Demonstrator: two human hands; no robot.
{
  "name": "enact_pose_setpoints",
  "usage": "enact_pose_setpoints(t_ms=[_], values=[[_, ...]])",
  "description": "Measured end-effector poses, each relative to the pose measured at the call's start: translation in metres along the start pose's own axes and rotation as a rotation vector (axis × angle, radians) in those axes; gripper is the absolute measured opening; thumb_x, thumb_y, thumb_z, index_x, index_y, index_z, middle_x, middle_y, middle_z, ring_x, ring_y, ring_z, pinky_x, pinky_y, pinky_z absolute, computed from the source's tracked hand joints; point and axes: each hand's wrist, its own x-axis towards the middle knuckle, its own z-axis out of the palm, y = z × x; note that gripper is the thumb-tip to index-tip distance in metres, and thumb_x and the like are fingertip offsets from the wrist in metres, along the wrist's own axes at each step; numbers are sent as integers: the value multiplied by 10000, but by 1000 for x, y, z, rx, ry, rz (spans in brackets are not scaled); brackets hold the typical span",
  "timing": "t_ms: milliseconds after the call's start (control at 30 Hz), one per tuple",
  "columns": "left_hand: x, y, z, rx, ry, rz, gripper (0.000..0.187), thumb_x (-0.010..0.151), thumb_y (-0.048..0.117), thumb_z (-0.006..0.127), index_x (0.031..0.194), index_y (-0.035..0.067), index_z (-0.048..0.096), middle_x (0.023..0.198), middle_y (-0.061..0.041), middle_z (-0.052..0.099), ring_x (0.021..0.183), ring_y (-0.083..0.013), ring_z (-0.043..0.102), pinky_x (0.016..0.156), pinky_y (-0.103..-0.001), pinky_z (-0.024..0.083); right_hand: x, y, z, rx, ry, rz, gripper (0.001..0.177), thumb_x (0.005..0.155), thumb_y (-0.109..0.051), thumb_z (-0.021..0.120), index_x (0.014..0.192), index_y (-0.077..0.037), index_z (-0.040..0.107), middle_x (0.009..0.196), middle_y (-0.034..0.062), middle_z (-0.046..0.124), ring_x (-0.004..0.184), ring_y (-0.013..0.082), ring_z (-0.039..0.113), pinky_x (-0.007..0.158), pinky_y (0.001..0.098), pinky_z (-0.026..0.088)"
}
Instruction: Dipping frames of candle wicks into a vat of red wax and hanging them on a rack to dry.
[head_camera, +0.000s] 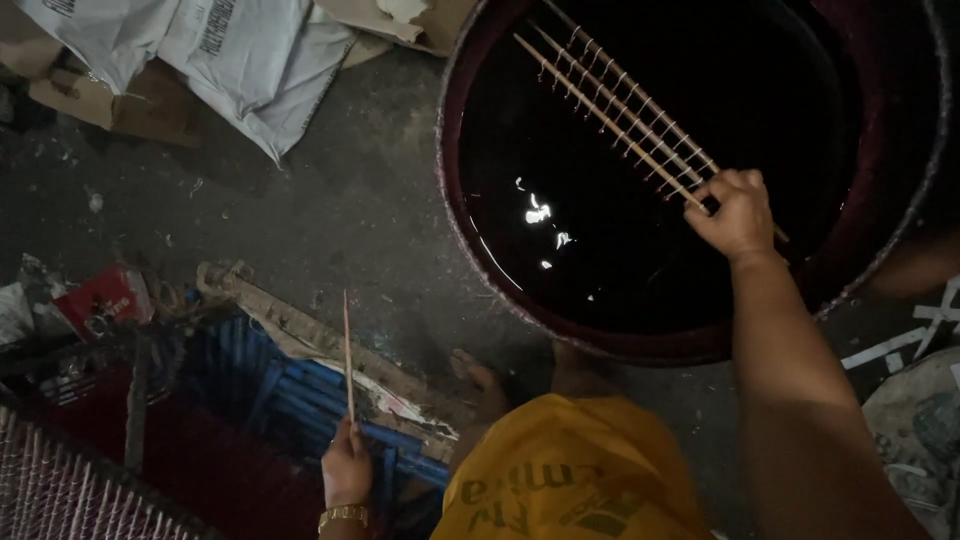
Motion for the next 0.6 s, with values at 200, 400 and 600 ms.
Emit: enact_pose_setpoints(t_ms=[200, 400, 600], values=[[17, -21, -2, 17, 1, 83, 481, 1047, 377, 395, 1455, 228, 603, 1000, -263, 757, 906, -498, 695, 758, -566, 505, -2, 3, -17, -70, 16, -31, 111, 840, -220, 784, 918, -151, 745, 932, 4, 636, 1021, 288, 499, 955, 360, 457], [51, -36, 3, -42, -7, 49, 501, 1043, 428, 386, 1473, 281, 596, 1064, -272, 751, 991, -501, 689, 847, -547, 525, 19, -33, -138, -211, -12, -203, 136, 849, -283, 752, 907, -167, 711, 929, 33, 668, 912, 271, 614, 959, 408, 389], [78, -56, 26, 66, -72, -11, 489, 1071, 447, 324, 1316, 160, 636, 1056, -304, 746, 1010, -541, 676, 868, -599, 514, 29, -78, -239, -262, 87, -266, 133, 896, -201, 822, 977, -118, 757, 1013, 47, 670, 1021, 290, 564, 986, 406, 408]])
